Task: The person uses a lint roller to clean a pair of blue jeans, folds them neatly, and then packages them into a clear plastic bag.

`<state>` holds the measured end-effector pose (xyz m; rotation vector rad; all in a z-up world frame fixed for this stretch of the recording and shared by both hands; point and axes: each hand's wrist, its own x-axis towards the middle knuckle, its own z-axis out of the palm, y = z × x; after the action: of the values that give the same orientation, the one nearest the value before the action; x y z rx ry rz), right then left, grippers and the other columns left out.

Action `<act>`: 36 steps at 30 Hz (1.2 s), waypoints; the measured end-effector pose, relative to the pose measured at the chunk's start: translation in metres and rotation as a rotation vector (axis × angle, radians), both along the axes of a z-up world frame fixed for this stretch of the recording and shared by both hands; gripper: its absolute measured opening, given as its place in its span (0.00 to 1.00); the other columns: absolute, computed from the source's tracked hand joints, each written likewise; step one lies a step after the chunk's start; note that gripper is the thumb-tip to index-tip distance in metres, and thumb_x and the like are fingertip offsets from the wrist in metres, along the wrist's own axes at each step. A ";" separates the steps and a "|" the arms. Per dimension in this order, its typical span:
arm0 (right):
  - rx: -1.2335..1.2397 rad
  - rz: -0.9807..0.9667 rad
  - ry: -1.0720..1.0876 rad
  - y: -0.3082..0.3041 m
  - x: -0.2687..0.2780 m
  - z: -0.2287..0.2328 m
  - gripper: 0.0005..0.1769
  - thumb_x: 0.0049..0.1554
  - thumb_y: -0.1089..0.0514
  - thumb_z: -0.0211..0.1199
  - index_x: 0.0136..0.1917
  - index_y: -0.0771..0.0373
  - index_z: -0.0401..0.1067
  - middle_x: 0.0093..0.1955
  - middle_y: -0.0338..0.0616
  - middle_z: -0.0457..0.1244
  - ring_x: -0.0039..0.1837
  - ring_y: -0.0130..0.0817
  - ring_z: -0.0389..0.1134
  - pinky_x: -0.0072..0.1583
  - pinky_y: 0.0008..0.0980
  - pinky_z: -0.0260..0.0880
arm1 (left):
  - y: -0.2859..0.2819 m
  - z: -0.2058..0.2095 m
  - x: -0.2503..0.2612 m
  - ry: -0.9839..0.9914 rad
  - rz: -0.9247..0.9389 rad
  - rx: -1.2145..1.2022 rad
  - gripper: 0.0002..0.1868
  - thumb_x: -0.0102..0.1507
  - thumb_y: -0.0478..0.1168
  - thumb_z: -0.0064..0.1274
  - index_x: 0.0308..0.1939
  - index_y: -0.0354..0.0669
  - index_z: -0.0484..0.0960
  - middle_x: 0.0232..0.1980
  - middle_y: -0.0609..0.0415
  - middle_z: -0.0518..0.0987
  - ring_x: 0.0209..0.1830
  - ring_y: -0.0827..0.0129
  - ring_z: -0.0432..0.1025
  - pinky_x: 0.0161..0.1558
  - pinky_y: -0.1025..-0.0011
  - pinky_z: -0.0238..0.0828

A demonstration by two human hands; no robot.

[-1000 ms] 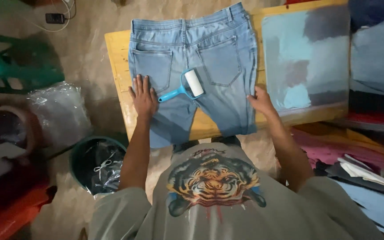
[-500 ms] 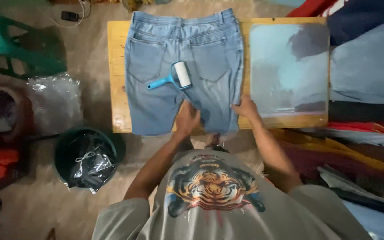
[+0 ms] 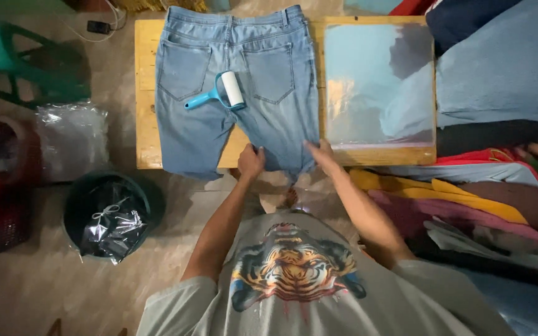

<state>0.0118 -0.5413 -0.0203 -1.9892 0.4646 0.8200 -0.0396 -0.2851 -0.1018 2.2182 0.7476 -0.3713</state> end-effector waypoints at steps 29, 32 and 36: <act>-0.295 0.370 -0.541 -0.028 -0.020 0.026 0.16 0.61 0.49 0.63 0.59 0.57 0.73 0.47 0.54 0.71 0.55 0.55 0.74 0.53 0.52 0.75 | 0.048 0.094 -0.032 -0.056 -0.088 0.187 0.22 0.68 0.56 0.48 0.55 0.43 0.76 0.50 0.41 0.83 0.54 0.43 0.78 0.54 0.46 0.74; -0.247 0.403 -0.583 -0.004 -0.013 0.043 0.16 0.61 0.52 0.63 0.60 0.59 0.73 0.48 0.55 0.71 0.55 0.55 0.73 0.53 0.53 0.75 | 0.052 0.135 -0.028 -0.138 -0.063 0.158 0.21 0.67 0.47 0.48 0.57 0.35 0.77 0.49 0.34 0.81 0.54 0.37 0.77 0.55 0.42 0.72; -0.189 0.448 -0.670 0.029 0.009 0.023 0.16 0.61 0.52 0.64 0.61 0.59 0.73 0.54 0.54 0.69 0.63 0.54 0.69 0.60 0.52 0.72 | 0.079 0.145 -0.016 -0.185 0.029 0.231 0.18 0.65 0.43 0.50 0.55 0.37 0.78 0.46 0.38 0.83 0.52 0.40 0.78 0.54 0.44 0.73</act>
<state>0.0204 -0.5126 0.0024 -2.4276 -0.3139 0.3223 -0.0556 -0.2065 0.0435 2.4141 0.7527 -0.0645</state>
